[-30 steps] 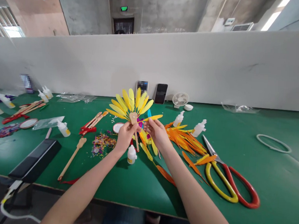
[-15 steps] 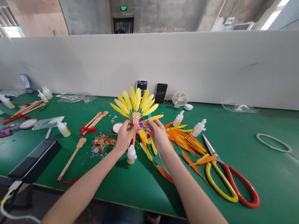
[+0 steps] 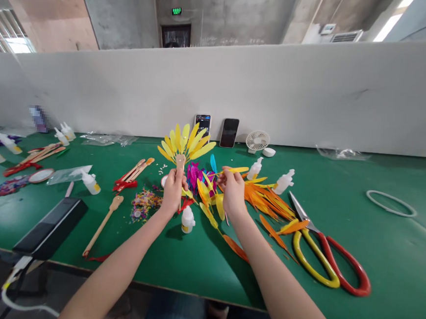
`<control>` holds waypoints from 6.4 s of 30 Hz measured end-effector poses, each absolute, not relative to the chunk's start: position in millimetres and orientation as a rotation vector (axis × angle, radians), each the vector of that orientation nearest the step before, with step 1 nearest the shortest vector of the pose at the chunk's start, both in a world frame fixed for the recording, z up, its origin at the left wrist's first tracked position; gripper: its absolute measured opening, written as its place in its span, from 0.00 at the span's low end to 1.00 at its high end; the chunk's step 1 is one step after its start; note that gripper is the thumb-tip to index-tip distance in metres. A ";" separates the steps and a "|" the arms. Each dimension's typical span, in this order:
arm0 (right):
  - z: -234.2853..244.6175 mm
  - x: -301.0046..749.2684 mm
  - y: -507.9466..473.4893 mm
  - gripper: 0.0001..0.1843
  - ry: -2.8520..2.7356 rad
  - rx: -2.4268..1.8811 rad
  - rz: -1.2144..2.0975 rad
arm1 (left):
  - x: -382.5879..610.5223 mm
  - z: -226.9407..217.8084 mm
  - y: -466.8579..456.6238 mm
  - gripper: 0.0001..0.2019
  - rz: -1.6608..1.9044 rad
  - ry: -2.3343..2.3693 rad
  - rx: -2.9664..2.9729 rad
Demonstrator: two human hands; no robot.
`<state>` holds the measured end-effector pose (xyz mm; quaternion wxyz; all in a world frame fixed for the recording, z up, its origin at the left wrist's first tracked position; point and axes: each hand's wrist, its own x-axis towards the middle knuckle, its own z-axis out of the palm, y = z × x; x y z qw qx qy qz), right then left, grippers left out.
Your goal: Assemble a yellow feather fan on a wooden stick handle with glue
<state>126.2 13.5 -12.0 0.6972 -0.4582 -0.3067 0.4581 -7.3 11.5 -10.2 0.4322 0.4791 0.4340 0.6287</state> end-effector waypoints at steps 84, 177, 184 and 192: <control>12.9 118.1 -8.6 0.11 -1.557 -1.106 0.522 | 2.8 -17.1 6.0 0.09 1.009 1.102 1.460; -9.8 89.7 -6.1 0.07 -0.832 -0.852 1.460 | -9.1 -6.1 11.7 0.16 1.609 1.138 1.192; -7.3 89.2 -9.6 0.09 -0.851 -0.853 1.424 | -7.3 -5.3 10.9 0.15 1.582 1.175 1.159; -8.9 88.7 -9.2 0.11 -0.858 -0.890 1.386 | -6.4 -5.9 8.7 0.16 1.552 1.192 1.202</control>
